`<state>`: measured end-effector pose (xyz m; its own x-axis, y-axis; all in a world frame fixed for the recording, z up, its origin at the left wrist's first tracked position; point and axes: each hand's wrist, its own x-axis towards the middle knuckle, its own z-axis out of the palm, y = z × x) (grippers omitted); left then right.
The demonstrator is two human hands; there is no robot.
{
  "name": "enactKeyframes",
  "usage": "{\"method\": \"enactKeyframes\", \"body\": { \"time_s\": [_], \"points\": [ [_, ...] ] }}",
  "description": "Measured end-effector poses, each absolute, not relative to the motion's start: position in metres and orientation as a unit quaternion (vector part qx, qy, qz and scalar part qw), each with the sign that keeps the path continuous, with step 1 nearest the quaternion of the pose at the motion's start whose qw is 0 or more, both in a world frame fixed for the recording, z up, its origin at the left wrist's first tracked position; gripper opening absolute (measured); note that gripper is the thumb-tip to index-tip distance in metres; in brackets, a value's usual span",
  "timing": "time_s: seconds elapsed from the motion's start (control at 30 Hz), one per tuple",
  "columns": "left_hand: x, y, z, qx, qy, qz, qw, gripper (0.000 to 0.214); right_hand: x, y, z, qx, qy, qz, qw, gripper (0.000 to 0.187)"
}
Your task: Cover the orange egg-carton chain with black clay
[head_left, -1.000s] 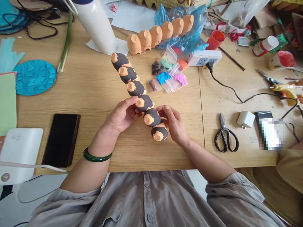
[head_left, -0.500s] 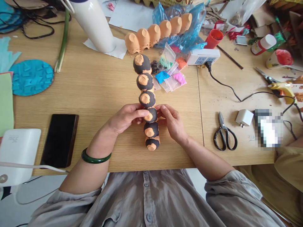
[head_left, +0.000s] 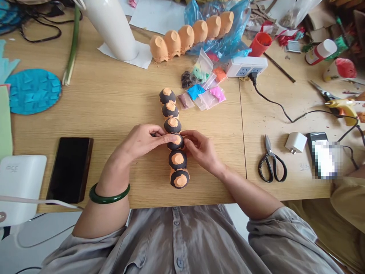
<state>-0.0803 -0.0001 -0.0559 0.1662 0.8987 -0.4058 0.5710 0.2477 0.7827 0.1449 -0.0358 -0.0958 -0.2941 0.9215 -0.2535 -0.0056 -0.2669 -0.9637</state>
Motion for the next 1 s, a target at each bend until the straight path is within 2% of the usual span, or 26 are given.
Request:
{"method": "enactKeyframes", "body": {
  "time_s": [0.07, 0.17, 0.23, 0.33, 0.47, 0.53, 0.73, 0.9, 1.0],
  "points": [
    [-0.083, 0.0, -0.053, 0.597, 0.651, 0.187, 0.429, 0.055, 0.146, -0.038, -0.095, -0.478, -0.537, 0.599, 0.353, 0.022],
    [-0.082, 0.001, -0.05, 0.556, 0.658, 0.313, 0.4, 0.052, 0.148, -0.041, -0.093, -0.487, -0.648, 0.474, 0.343, 0.025],
    [-0.076, 0.0, -0.047, 0.477, 0.604, 0.412, 0.488, 0.051, 0.151, -0.041, -0.092, -0.492, -0.71, 0.376, 0.335, 0.024],
    [-0.062, -0.002, -0.042, 0.346, 0.495, 0.467, 0.646, 0.056, 0.152, -0.039, -0.093, -0.496, -0.731, 0.298, 0.362, 0.024],
    [-0.045, -0.011, -0.036, 0.266, 0.408, 0.452, 0.747, 0.064, 0.152, -0.035, -0.092, -0.449, -0.709, 0.251, 0.482, 0.022],
    [-0.04, -0.015, -0.036, 0.254, 0.381, 0.428, 0.779, 0.07, 0.152, -0.035, -0.093, -0.426, -0.714, 0.209, 0.514, 0.023],
    [-0.036, -0.019, -0.037, 0.263, 0.36, 0.379, 0.811, 0.066, 0.156, -0.032, -0.095, -0.405, -0.753, 0.134, 0.501, 0.033],
    [-0.036, -0.021, -0.037, 0.303, 0.36, 0.351, 0.809, 0.067, 0.156, -0.031, -0.093, -0.4, -0.764, 0.125, 0.491, 0.019],
    [-0.037, -0.024, -0.037, 0.355, 0.388, 0.383, 0.76, 0.064, 0.156, -0.03, -0.09, -0.391, -0.76, 0.122, 0.504, 0.012]
  ]
}}
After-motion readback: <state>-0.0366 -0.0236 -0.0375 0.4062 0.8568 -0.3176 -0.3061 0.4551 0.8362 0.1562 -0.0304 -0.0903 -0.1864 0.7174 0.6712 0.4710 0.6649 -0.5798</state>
